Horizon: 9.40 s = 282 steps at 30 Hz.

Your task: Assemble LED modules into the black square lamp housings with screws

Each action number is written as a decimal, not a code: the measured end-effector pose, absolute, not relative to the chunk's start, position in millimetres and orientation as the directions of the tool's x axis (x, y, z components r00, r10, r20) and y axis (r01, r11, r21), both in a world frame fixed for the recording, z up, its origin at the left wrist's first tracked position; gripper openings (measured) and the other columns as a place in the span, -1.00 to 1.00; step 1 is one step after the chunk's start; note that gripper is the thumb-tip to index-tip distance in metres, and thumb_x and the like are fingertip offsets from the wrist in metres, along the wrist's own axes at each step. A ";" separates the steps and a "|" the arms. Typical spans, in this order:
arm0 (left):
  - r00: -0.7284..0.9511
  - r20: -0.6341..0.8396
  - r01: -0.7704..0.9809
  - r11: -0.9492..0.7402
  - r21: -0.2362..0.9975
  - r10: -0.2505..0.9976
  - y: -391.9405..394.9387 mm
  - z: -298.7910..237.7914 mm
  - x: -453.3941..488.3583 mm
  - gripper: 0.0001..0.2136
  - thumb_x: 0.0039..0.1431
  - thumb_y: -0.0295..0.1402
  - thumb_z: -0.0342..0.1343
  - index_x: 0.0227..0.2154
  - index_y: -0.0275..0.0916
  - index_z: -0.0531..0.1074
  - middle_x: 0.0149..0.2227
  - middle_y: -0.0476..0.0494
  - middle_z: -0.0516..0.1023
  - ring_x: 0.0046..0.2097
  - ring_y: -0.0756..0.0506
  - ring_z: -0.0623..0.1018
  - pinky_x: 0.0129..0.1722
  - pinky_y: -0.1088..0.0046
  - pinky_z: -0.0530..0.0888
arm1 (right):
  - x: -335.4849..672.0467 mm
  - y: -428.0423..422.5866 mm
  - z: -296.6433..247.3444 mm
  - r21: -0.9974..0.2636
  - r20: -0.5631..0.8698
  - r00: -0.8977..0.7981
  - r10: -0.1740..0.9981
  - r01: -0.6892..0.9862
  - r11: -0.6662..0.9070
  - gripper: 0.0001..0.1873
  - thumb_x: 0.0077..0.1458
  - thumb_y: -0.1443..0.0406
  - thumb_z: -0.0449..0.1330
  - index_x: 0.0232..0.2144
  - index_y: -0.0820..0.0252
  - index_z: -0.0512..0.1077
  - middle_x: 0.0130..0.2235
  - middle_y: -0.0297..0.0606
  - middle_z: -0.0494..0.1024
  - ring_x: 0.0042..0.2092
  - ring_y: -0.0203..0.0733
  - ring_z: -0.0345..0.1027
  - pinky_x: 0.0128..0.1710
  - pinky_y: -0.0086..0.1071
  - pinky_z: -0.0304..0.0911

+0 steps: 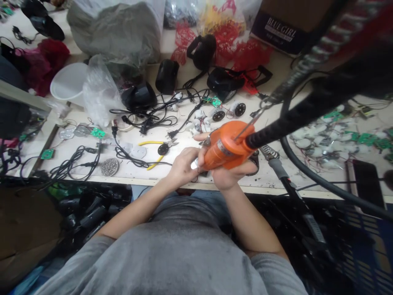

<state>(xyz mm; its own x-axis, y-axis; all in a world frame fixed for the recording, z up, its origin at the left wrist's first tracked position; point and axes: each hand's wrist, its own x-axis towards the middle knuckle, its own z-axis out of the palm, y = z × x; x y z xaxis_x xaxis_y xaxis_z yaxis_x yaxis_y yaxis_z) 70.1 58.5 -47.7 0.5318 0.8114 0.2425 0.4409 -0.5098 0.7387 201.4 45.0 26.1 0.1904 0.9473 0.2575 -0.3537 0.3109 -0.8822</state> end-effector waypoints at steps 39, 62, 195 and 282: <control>0.405 0.066 0.515 -0.287 0.807 0.912 54.2 -43.0 71.6 -0.69 -0.05 -0.45 0.32 -0.19 -0.20 0.46 -0.07 -0.13 0.54 0.01 -0.22 0.47 0.04 0.23 0.44 | 182.6 59.8 25.6 -0.841 0.383 0.031 0.923 -0.400 0.363 -0.16 0.02 -0.41 -0.09 -0.22 0.04 0.62 -0.61 -0.25 0.40 -0.67 -0.16 0.16 -0.69 -0.23 0.09; 0.319 -0.092 0.580 -0.118 0.806 0.943 54.3 -29.3 74.4 -0.68 -0.11 -0.43 0.34 -0.29 -0.19 0.36 -0.20 -0.10 0.50 -0.01 -0.24 0.47 -0.04 0.25 0.48 | 187.8 67.2 18.0 -0.891 0.259 -0.051 0.965 -0.399 0.218 -0.13 -0.13 -0.48 0.00 -0.23 0.05 0.56 -0.60 -0.30 0.40 -0.65 -0.18 0.20 -0.69 -0.25 0.14; 0.326 -0.468 -0.401 0.568 0.719 0.821 49.4 -16.8 38.0 -0.74 -0.16 -0.49 0.31 -0.31 -0.29 0.52 -0.36 -0.10 0.60 -0.35 -0.03 0.58 -0.36 0.49 0.59 | 188.9 42.8 38.7 -0.809 0.381 0.298 0.875 -0.350 0.472 0.04 -0.14 -0.54 -0.26 -0.29 0.03 0.63 -0.69 -0.30 0.36 -0.70 -0.14 0.18 -0.74 -0.26 0.07; 0.072 -0.084 0.931 -0.037 0.363 0.994 91.9 -11.0 -21.3 -0.59 0.01 -0.09 0.40 -0.21 -0.22 0.43 -0.19 -0.22 0.57 -0.14 -0.25 0.57 -0.18 0.30 0.43 | 249.7 39.8 10.3 -0.900 0.381 0.499 0.778 0.007 0.437 0.04 -0.09 -0.51 -0.33 -0.30 0.14 0.52 -0.54 -0.20 0.44 -0.70 -0.20 0.21 -0.74 -0.28 0.12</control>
<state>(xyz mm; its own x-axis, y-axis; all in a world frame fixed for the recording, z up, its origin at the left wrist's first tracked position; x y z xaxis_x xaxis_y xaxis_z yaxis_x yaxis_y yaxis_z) -21.3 91.9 -11.0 0.0723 0.9938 -0.0843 0.9311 -0.0369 0.3629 249.7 39.8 10.3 0.4993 0.7780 0.3814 0.0070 0.4365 -0.8997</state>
